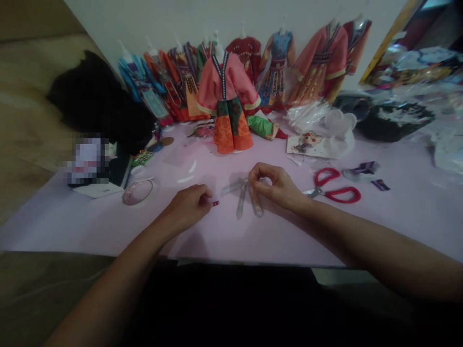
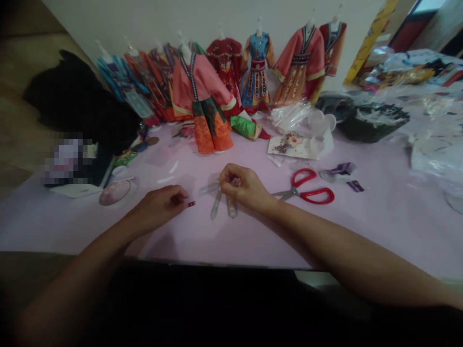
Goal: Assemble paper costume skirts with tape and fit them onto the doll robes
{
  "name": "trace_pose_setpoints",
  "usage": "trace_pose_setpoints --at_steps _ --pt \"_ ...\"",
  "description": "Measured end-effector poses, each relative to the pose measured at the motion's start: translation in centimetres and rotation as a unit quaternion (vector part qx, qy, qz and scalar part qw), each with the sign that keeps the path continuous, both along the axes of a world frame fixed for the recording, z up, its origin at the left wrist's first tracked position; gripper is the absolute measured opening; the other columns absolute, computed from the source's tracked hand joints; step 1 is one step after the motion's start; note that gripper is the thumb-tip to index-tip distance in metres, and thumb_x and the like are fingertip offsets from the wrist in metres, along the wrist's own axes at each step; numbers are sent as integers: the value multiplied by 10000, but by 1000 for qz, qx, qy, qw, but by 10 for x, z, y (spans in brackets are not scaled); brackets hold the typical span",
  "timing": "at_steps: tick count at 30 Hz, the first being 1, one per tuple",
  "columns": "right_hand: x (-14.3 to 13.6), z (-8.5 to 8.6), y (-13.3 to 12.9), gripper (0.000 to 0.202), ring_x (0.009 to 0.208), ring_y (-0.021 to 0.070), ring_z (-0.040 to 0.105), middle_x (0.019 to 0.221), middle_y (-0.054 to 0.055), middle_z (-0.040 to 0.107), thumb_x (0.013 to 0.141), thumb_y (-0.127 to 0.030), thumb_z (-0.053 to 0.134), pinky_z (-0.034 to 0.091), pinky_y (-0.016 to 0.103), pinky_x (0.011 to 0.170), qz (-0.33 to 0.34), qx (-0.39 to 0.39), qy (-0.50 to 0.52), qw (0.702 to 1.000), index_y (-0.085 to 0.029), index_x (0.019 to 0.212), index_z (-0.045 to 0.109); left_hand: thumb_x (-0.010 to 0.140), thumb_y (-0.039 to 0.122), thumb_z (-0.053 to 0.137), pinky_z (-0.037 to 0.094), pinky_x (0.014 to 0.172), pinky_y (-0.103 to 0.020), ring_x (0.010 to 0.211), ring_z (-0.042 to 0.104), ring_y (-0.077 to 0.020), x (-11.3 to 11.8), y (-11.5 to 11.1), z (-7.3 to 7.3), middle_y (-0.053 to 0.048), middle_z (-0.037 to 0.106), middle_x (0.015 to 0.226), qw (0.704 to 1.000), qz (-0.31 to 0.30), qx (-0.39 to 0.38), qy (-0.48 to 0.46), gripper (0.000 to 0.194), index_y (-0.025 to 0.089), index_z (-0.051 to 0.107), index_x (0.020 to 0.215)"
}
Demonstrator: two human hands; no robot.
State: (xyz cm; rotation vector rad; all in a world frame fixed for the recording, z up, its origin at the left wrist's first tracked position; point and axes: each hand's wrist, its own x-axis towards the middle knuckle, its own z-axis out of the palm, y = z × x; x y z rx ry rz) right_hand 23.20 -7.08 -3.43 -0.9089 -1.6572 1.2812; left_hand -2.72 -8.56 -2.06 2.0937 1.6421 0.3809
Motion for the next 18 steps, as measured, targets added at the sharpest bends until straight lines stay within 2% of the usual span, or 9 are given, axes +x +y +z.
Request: trace_pose_setpoints --at_steps 5,7,10,14,18 --pt "-4 0 -4 79 433 127 564 552 -71 566 820 -193 607 418 292 513 8 -14 8 1000 -226 798 540 769 249 587 401 634 -299 673 603 -194 -1 8 -9 -28 680 742 999 -37 -18 18 58 239 639 744" --pt "-4 -2 -3 85 443 120 560 550 -68 568 824 -209 629 443 291 525 11 -19 24 999 -222 798 549 758 219 575 398 632 -298 666 601 -190 0 9 -8 -27 683 737 998 -48 -30 20 75 238 633 714" --pt "-5 -5 -1 134 404 122 566 563 -71 571 836 -270 663 436 279 463 39 -72 82 993 -225 825 537 748 213 573 393 633 -301 665 595 -188 3 8 -2 -23 686 742 999 -38 -36 3 69 235 621 704" --pt "-5 -8 1 202 396 135 593 581 -79 571 841 -326 701 415 260 394 69 -132 149 978 -234 855 521 762 281 602 424 645 -308 683 607 -187 14 8 3 -13 672 710 988 -13 -85 -128 60 229 609 733" --pt "-3 -10 3 197 401 116 591 589 -80 581 859 -309 711 425 242 404 75 -137 170 973 -220 858 535 744 278 658 435 609 -292 645 618 -167 32 12 1 -18 698 695 939 -10 -174 -298 103 219 576 767"
